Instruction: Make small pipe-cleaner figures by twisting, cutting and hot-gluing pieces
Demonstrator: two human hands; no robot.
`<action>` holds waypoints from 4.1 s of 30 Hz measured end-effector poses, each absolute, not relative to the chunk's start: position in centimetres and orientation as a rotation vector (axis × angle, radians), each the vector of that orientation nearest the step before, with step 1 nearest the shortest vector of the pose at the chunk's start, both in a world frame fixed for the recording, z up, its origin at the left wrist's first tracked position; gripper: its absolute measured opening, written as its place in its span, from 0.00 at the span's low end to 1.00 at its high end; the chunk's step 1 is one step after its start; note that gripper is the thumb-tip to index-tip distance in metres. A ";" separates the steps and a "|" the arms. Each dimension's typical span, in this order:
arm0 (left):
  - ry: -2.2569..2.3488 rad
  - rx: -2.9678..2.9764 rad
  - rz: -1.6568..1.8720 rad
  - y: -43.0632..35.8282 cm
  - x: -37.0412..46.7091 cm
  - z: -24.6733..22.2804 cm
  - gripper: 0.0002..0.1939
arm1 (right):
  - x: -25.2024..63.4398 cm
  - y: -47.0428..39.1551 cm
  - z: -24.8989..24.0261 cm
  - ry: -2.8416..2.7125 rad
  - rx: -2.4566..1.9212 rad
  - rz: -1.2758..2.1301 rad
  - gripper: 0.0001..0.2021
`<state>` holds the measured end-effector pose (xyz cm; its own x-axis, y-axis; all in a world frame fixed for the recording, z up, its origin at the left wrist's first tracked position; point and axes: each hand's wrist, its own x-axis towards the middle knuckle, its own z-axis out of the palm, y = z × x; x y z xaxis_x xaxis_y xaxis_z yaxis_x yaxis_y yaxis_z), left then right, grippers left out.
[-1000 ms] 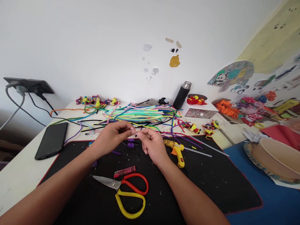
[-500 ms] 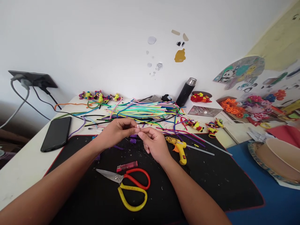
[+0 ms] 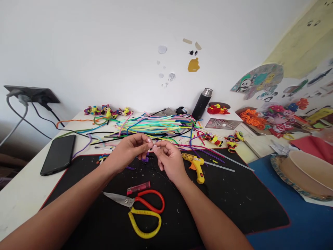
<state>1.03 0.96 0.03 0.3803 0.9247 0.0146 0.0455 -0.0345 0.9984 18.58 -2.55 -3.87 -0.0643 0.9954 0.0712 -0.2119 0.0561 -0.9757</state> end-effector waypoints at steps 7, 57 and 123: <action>0.960 1.561 0.841 1.4 0.0 0.8 0.18 | 18.9 -2.5 -3.9 -1.196 -0.979 1.299 0.16; 0.937 1.405 0.890 0.8 0.8 0.0 0.16 | 18.9 -2.7 -3.9 -1.019 -0.883 1.451 0.17; 1.480 2.418 0.393 -0.7 0.6 1.7 0.15 | 19.0 -2.5 -4.9 -1.125 -1.009 1.448 0.19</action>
<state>0.60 -0.66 1.67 0.4384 0.8948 0.0845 0.8191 -0.4365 0.3721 19.01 -2.48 -4.88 -0.1509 0.9880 -0.0337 -0.2113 -0.0655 -0.9752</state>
